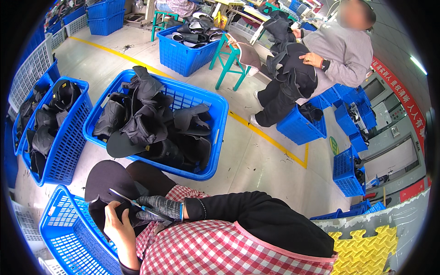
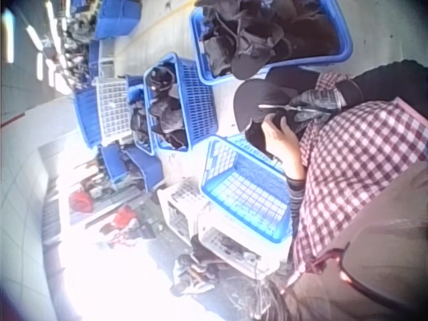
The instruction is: The person sits on the floor and uses scissors to trim excess fabric and threads from black shoe uppers. They hold each upper with one hand and cut with the other, placing trimmed pieces into a nearby blue basket.
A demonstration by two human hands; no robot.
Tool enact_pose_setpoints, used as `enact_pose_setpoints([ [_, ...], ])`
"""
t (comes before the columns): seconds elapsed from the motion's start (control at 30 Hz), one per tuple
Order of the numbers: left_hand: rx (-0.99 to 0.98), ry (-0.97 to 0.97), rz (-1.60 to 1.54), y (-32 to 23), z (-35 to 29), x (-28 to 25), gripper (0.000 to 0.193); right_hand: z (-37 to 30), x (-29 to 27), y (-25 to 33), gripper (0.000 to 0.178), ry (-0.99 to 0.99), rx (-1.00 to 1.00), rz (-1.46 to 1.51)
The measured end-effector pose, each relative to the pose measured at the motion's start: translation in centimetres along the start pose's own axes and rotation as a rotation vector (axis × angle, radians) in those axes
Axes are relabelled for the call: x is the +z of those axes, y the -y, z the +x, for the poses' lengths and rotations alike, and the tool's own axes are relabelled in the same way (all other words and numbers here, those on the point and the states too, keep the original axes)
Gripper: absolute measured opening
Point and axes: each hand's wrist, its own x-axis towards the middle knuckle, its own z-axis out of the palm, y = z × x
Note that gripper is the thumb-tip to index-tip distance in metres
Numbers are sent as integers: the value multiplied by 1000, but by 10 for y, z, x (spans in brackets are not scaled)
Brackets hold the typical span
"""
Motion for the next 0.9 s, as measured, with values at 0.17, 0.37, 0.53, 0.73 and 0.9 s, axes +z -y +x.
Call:
enact_pose_setpoints([
  [0.17,10,2,2,0,1,0,32,0,0,-5,43,9,-106,-110],
  [0.37,11,16,-9,-2,1,-1,32,8,5,-11,38,-72,226,485],
  [0.53,12,18,-9,-3,2,-2,32,7,4,-16,37,-62,122,168],
  [0.73,16,31,-4,-3,2,-3,32,9,5,-18,35,-34,124,406],
  [0.9,-9,51,-2,-1,2,-3,33,6,2,-17,33,-44,142,323],
])
